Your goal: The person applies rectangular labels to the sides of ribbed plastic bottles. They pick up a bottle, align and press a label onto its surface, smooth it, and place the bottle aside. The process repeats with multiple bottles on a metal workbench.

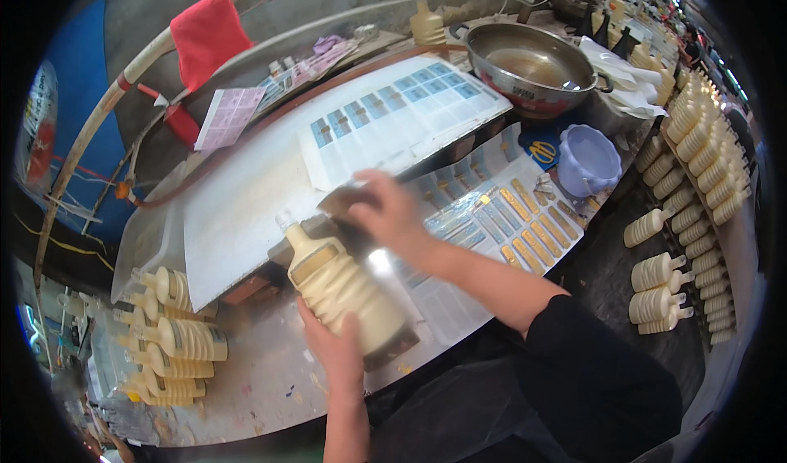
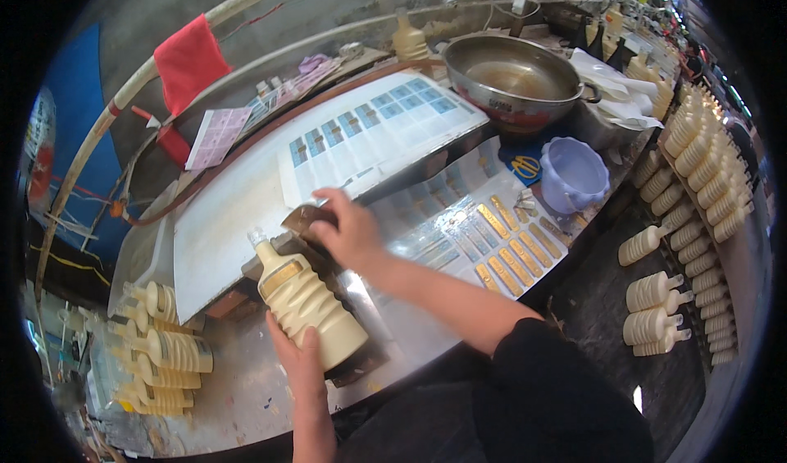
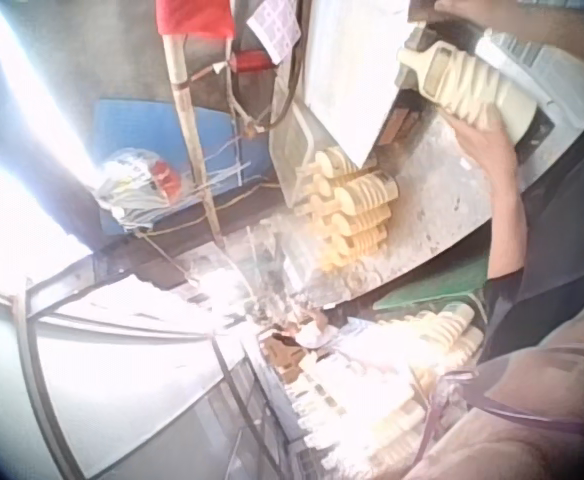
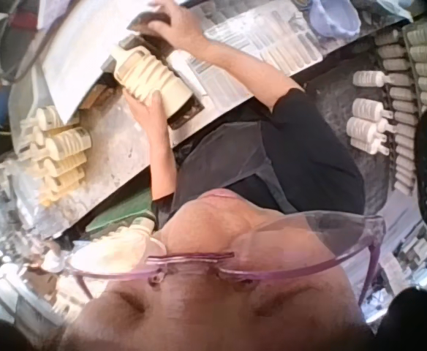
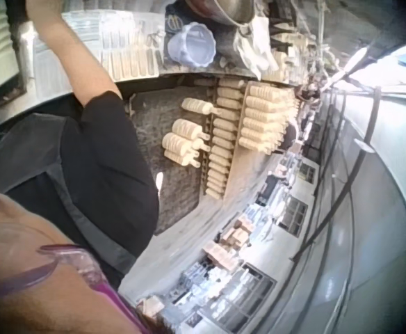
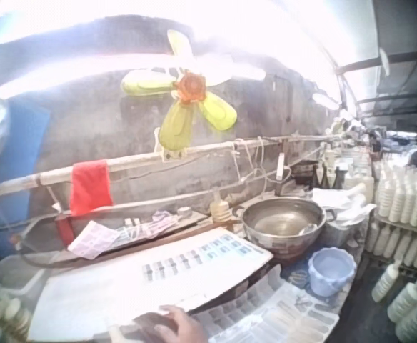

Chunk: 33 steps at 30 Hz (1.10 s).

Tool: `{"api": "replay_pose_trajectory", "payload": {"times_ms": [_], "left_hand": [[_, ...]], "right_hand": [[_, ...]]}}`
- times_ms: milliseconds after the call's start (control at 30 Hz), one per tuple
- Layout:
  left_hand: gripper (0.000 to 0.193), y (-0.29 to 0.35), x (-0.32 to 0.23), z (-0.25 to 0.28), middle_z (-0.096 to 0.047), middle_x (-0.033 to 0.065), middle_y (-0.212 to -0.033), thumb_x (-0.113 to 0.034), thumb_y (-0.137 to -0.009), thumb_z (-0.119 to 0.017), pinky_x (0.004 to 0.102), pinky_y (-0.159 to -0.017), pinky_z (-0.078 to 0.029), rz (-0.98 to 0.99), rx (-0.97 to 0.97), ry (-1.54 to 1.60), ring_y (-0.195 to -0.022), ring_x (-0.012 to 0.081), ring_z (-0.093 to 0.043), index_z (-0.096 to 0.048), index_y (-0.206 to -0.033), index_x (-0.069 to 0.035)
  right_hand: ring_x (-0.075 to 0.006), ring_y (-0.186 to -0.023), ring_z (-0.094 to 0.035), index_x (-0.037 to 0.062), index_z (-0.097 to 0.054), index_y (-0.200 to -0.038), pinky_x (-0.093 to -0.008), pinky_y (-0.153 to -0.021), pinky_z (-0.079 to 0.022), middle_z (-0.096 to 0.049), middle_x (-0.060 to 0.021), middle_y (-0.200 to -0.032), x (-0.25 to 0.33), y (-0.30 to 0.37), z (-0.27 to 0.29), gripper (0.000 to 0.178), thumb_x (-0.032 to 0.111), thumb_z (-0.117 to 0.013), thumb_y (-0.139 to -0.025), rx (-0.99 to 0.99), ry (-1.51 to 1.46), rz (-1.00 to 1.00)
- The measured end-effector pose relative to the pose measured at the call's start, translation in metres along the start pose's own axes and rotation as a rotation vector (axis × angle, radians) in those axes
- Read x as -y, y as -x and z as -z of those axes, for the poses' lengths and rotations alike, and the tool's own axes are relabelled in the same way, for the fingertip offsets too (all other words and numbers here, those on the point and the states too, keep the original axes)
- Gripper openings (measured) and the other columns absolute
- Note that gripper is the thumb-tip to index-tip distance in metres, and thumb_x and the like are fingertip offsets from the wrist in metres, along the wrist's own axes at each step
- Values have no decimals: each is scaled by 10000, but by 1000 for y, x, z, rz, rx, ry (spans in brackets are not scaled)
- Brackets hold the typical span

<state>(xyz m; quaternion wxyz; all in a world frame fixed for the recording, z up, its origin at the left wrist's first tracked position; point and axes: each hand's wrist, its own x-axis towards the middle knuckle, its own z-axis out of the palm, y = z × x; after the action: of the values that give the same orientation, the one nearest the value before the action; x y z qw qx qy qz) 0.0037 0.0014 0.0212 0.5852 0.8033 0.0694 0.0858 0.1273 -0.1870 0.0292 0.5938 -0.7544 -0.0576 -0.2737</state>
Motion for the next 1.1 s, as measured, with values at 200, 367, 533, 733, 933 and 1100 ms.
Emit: {"api": "replay_pose_trajectory", "payload": {"times_ms": [200,367,533,733,933,1100], "left_hand": [[892,18,6,1,-458,258,-1484,-109,-833,-685,421,-1145,-397,26,1,49,-1353,350,-501,-240,-1594,31],[915,15,5,-1,-453,249,-1489,-78,-816,-694,430,-1149,-395,62,-2,39,-1360,349,-495,-230,-1597,31],[924,14,3,-2,-421,247,-1518,-56,-798,-663,432,-1172,-365,77,-8,46,-1385,348,-466,-218,-1603,29],[930,15,5,1,-417,248,-1517,-86,-780,-654,436,-1182,-340,75,10,19,-1395,350,-451,-222,-1591,53],[945,13,11,2,-434,249,-1500,-134,-760,-677,438,-1174,-348,40,15,69,-1385,353,-459,-249,-1583,46],[916,13,10,2,-435,257,-1500,-121,-777,-671,438,-1175,-347,16,26,44,-1391,361,-457,-263,-1582,40]], "right_hand": [[-165,-1008,-644,34,-684,-1189,-300,-864,-540,-690,-73,-1102,-38,-49,90,285,73,-606,-917,17,-359,-495],[-112,-882,-643,47,-757,-980,-247,-816,-494,-708,-31,-869,-41,-87,138,219,213,-616,-967,210,120,-538],[-311,-976,-708,51,-755,-991,-416,-815,-554,-738,-176,-997,-53,-119,113,223,223,-628,-926,163,860,103],[-372,-1081,-684,68,-681,-1292,-461,-934,-545,-678,-161,-1281,-87,-186,74,408,179,-652,-900,320,1105,-47],[-394,-1035,-689,20,-682,-1128,-487,-887,-547,-717,-179,-1139,-60,-186,83,274,57,-534,-900,643,1291,-226],[-397,-919,-712,10,-680,-1125,-491,-806,-565,-716,-165,-1185,-36,-96,118,274,40,-569,-876,467,1167,163]]}}
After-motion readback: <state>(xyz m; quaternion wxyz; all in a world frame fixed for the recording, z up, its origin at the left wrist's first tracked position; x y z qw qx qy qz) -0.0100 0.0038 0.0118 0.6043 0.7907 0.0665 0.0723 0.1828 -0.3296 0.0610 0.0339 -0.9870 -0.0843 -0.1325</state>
